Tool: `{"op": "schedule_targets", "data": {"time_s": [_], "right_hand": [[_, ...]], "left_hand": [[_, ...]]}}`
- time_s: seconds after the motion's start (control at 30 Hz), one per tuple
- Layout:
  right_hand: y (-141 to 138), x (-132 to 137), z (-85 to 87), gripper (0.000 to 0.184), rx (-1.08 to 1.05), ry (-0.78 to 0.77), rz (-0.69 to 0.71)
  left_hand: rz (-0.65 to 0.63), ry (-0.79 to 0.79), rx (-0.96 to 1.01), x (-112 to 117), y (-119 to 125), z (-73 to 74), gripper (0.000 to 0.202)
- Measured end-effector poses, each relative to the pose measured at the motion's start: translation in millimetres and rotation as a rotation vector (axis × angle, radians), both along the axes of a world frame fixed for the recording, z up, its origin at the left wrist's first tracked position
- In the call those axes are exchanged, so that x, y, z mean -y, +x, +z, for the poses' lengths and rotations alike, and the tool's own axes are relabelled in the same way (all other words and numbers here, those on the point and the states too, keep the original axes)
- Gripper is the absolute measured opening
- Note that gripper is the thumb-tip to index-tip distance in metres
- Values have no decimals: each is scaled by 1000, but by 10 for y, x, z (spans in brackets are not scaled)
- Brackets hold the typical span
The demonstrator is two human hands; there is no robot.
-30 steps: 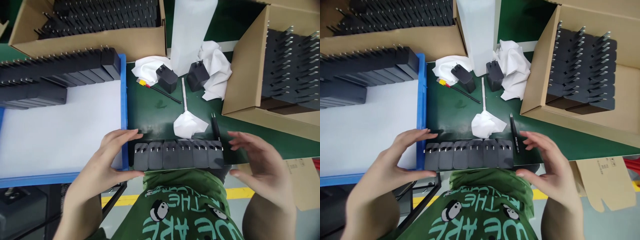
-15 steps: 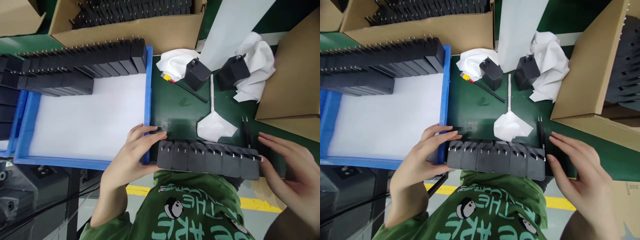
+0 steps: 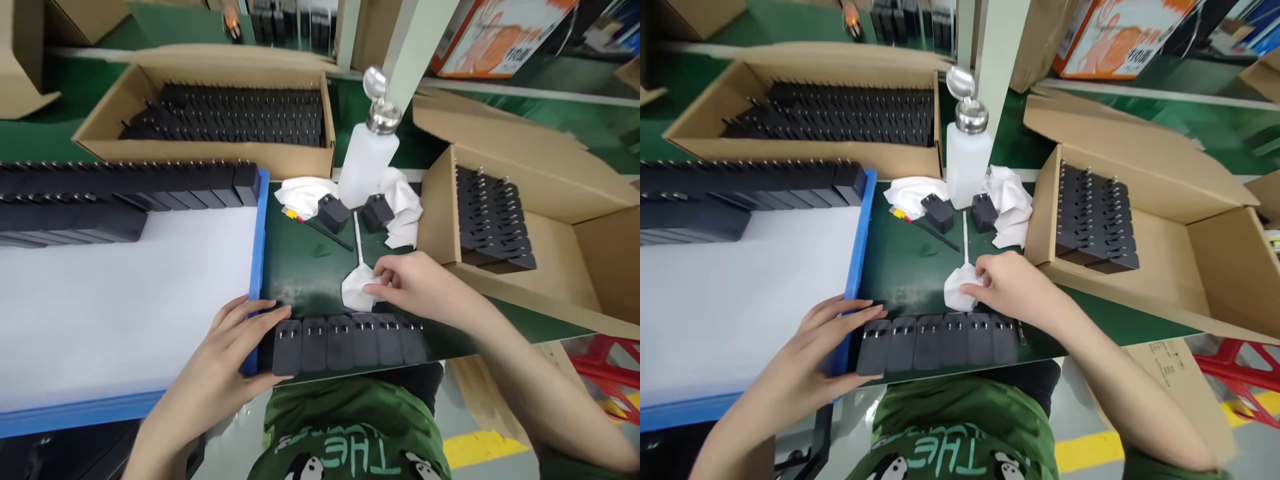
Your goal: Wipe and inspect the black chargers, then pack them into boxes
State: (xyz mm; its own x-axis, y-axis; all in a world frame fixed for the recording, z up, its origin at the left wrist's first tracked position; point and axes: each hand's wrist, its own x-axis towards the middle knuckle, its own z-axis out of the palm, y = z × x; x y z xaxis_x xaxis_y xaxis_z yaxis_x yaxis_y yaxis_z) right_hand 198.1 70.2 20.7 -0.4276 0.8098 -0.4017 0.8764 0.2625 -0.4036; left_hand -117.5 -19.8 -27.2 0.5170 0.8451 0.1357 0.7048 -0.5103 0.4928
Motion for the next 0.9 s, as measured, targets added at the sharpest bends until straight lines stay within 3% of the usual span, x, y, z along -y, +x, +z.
{"op": "schedule_targets", "data": {"time_s": [0.07,0.13,0.23,0.3,0.37,0.4,0.47,0.57,0.63,0.67,0.8,0.9], "right_hand": [[-242,-83,-42,37,114,-9,2],[-380,-83,-47,26,101,29,41],[-292,-72,117,11,-7,110,59],[-88,-165,340,10,-118,230,0],[114,-386,575,12,-229,423,-131],[178,-537,669,15,-277,537,-215],[196,-867,766,22,-351,747,-361],[-10,-1248,694,21,-434,872,-371],[-185,-1343,569,15,-462,871,-311],[-252,-1349,506,16,-467,866,-297],[-339,-1277,356,28,-467,846,-342],[-296,-1248,369,32,-531,836,-377]], "left_hand": [[18,-1,3,22,6,-10,66],[38,2,-7,46,-15,-29,73],[66,7,34,44,-103,7,99],[99,26,83,-30,-146,129,94],[150,66,78,-216,-97,325,68],[171,102,57,-361,-22,434,57],[138,137,16,-751,233,633,55],[150,149,23,-1448,746,795,64],[208,129,29,-1842,1052,801,73],[218,111,32,-1988,1173,780,67],[253,94,47,-2259,1434,674,44],[266,102,50,-2300,1492,738,40]]}}
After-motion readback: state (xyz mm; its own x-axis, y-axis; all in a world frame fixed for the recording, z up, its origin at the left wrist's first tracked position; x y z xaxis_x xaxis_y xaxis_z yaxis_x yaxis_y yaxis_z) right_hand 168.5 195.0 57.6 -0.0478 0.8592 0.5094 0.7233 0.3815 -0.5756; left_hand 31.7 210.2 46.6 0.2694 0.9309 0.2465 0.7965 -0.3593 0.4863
